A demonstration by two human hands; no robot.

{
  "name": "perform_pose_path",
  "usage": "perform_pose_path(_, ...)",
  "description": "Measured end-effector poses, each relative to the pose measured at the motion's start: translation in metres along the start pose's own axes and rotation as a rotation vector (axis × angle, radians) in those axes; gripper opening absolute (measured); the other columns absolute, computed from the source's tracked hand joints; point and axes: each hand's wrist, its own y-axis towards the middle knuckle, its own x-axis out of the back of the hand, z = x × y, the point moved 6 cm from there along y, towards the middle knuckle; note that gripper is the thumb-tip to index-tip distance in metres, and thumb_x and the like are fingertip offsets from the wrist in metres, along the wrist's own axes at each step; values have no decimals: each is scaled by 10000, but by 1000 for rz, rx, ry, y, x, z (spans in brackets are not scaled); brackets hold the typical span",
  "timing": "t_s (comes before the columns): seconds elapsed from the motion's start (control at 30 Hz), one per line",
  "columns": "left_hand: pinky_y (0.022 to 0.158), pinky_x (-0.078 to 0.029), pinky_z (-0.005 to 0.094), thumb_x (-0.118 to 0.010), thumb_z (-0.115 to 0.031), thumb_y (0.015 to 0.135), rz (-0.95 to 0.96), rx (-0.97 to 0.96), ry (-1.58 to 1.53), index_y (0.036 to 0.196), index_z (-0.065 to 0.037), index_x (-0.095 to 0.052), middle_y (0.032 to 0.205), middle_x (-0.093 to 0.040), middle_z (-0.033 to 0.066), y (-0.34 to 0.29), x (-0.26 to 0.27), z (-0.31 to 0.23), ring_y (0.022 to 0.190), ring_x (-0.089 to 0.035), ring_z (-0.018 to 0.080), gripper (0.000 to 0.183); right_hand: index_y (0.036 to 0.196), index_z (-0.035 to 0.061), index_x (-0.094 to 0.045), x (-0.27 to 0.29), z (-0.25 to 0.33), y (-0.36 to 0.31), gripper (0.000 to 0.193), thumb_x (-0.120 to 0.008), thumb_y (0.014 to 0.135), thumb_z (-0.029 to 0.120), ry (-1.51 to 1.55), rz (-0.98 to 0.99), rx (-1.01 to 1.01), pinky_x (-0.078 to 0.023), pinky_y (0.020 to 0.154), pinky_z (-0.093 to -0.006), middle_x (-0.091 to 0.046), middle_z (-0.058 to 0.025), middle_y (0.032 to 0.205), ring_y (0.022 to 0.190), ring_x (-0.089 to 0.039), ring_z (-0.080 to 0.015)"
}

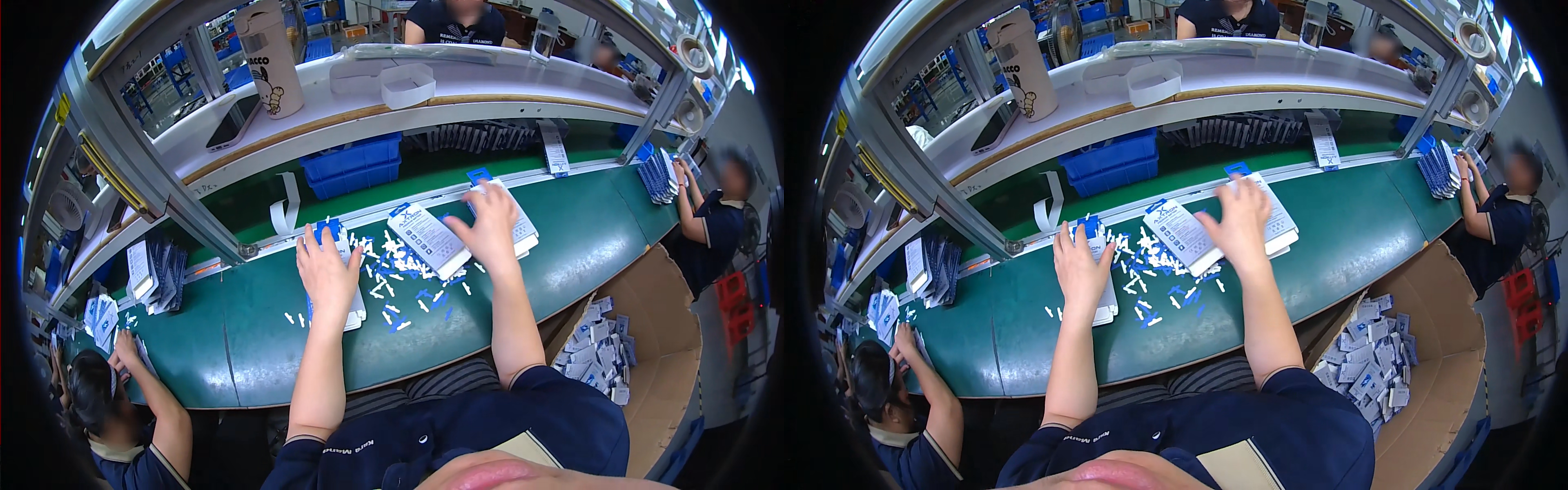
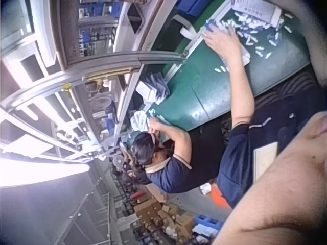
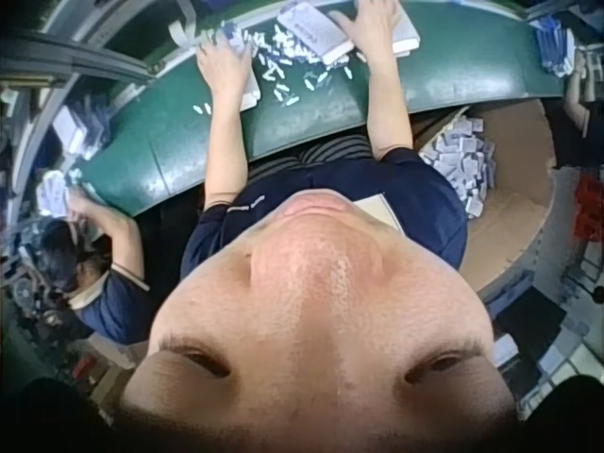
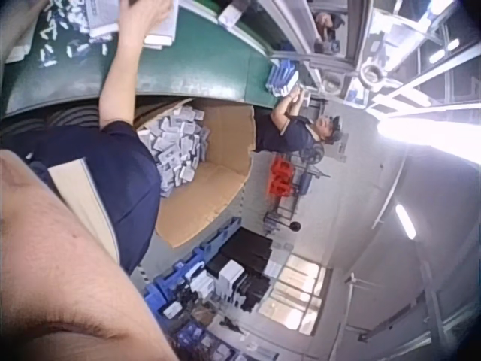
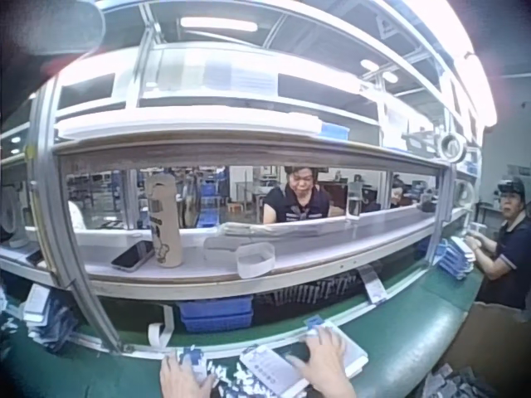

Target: The person assembles small batteries into rectangular cardboard boxes at a factory workstation. They pick up batteries from a pile on the green table, insert them into the boxes, and then fold the flaps to close the packaging. The process is repeated continuously with multiple units.

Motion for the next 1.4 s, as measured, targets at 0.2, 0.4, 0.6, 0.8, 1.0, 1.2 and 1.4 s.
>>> perform_pose_path(0.2, 1020, -342, 496, -719, -295, 780, -20, -42, -106, 1217, 26, -491, 1348, -401, 263, 0, -1, -2, 1243, -376, 456, 588, 1202, 50, -506, 9, -71, 0, 747, -830, 601, 353, -163, 158, -557, -282, 1014, -508, -538, -201, 1210, 1162, -468, -374)
perform_pose_path(0.4, 1008, -365, 457, -710, -248, 793, -119, -194, -377, 1114, 42, -577, 1276, -485, 232, 4, 14, -21, 1222, -424, 405, 453, 1141, 41, -524, 20, -33, 12, 672, -834, 604, 299, 361, -90, -298, -426, 911, -415, -599, -166, 1097, 1031, -564, -330)
perform_pose_path(0.6, 891, -469, 280, -629, -100, 894, 239, 154, -1580, 1333, 33, -400, 1277, -481, 150, -4, -24, -24, 1132, -520, 208, 513, 1055, 61, -526, -5, 76, -10, 648, -867, 534, 243, 561, 79, 260, -449, 886, -397, -576, -164, 1119, 1011, -570, -324)
perform_pose_path(0.8, 923, -436, 314, -502, -18, 840, 235, 68, -1641, 1281, 70, -480, 1241, -533, 136, 2, -3, -15, 1102, -536, 190, 450, 1248, 40, -443, -17, 96, -25, 790, -774, 541, 164, 499, 93, 254, -329, 1010, -460, -499, -166, 1224, 1170, -464, -343)
perform_pose_path(1.0, 894, -472, 320, -395, -127, 818, 376, -66, -1815, 1141, 87, -590, 1289, -514, 181, 6, 1, -14, 1122, -542, 219, 434, 1330, 60, -388, -9, 86, -18, 832, -696, 556, 64, 390, 35, 217, -169, 1104, -535, -415, -129, 1320, 1308, -332, -337)
perform_pose_path(1.2, 777, -502, 241, -625, 14, 861, 347, 9, -1594, 1076, 22, -633, 968, -666, 66, 4, -7, -17, 855, -615, 109, 215, 1344, 88, -388, -7, 80, -13, 800, -626, 588, -25, 384, 61, 269, -145, 1120, -526, -387, -112, 1376, 1376, -257, -334)
perform_pose_path(1.4, 822, -511, 266, -657, 30, 822, 385, 44, -1538, 1030, 34, -650, 992, -659, 101, 5, -15, -13, 897, -626, 138, 208, 1319, 108, -446, -6, 89, -16, 739, -565, 620, -99, 355, 143, 389, -203, 1108, -526, -418, -104, 1374, 1357, -302, -336)
